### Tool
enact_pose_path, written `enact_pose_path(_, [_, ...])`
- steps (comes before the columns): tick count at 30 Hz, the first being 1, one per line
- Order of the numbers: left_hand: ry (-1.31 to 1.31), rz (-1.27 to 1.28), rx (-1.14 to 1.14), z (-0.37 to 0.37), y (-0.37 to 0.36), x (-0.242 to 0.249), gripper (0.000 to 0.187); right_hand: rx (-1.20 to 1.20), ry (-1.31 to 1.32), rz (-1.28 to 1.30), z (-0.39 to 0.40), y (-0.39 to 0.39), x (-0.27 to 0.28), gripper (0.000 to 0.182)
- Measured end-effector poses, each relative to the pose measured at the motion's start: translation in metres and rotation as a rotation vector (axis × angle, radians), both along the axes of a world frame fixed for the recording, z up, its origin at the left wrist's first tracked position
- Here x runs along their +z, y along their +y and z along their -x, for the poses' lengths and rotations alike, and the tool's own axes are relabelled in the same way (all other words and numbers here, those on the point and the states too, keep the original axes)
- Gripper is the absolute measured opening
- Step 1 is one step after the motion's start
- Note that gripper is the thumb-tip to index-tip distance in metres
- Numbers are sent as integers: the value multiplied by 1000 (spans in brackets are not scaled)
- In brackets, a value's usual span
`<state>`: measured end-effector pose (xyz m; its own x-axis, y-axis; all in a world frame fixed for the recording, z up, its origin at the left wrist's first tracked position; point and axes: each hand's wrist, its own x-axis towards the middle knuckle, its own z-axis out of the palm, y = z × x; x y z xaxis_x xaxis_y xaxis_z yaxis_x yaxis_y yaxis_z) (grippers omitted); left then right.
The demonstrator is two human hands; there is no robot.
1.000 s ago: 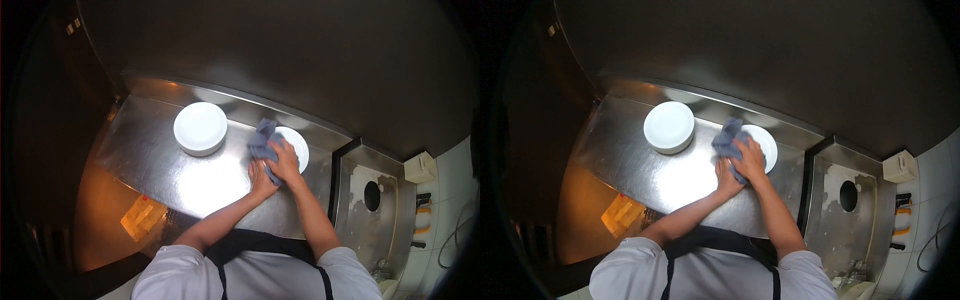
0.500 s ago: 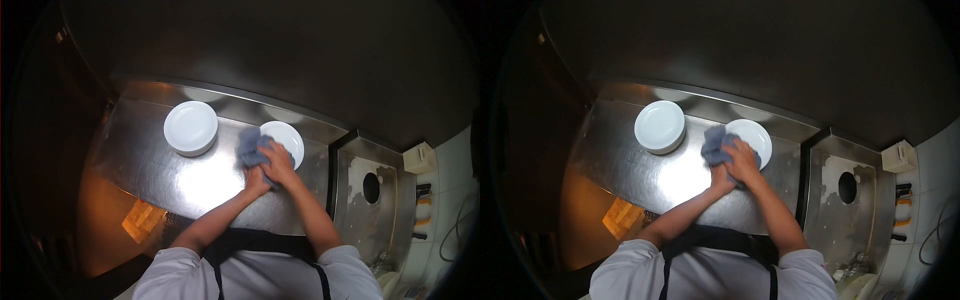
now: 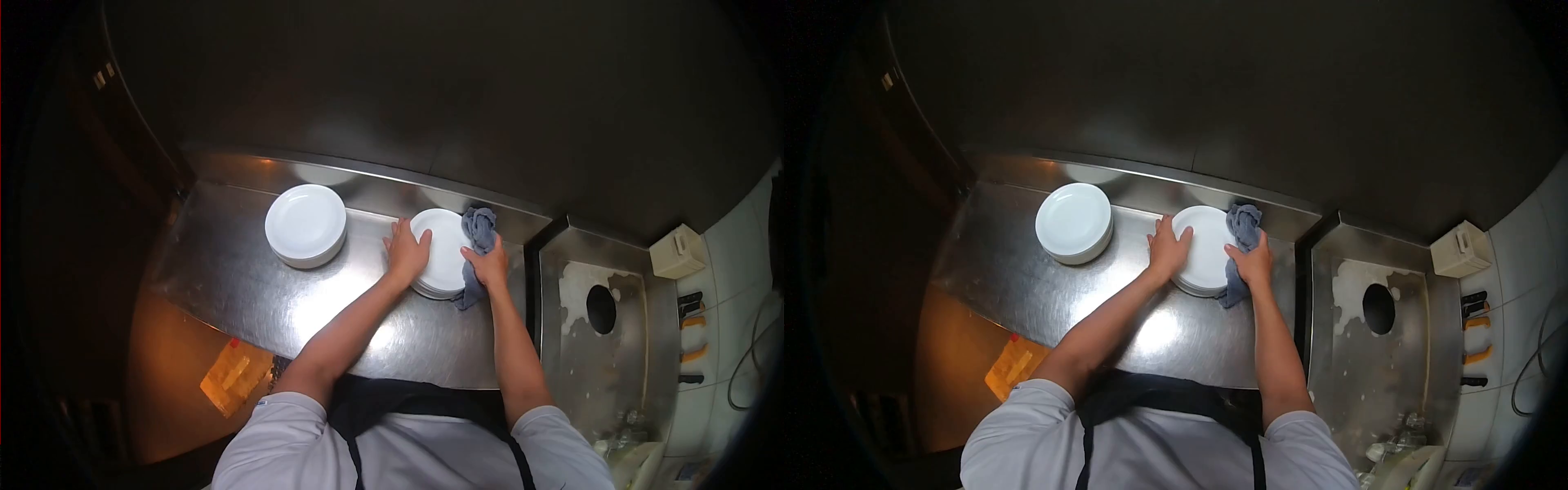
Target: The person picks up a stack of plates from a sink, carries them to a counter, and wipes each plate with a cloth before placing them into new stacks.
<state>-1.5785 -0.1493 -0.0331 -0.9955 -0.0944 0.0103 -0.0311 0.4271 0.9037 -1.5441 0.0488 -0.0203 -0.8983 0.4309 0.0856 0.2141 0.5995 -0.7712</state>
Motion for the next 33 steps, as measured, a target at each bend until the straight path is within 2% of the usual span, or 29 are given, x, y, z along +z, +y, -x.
enact_pose_path(2, [137,219,54,-5,8,-3,56,64,134,94,5,12,-18,73])
enact_pose_path(5, [206,297,26,-8,10,6,51,66,263,325,10,20,-36,69])
enact_pose_path(7, [180,286,15,-1,8,-6,50,69,284,323,8,21,-40,68])
enact_pose_path(11, [138,257,13,-1,8,-1,42,80,302,275,6,22,-40,67])
enact_pose_path(14, [276,135,16,-7,8,18,36,50,356,315,5,22,-47,71])
enact_pose_path(17, [258,-164,-66,-25,10,60,31,-55,373,46,-12,7,-12,78])
enact_pose_path(18, [395,-117,-52,-19,11,54,31,-8,426,-98,-11,7,-14,76])
enact_pose_path(20, [385,-74,-74,-19,10,67,31,83,530,-389,-7,7,-11,73])
enact_pose_path(23, [406,-44,-184,-25,10,77,30,276,586,-777,-20,-25,50,61])
enact_pose_path(27, [445,-23,-197,-36,-3,99,28,155,693,-720,8,-23,80,54])
enact_pose_path(28, [418,-132,-217,-33,-10,100,27,192,654,-569,15,-13,91,49])
enact_pose_path(31, [322,-430,-267,-25,-26,93,25,575,379,762,25,16,124,44])
enact_pose_path(33, [257,-582,-289,-27,-27,87,26,739,172,1504,27,15,117,44])
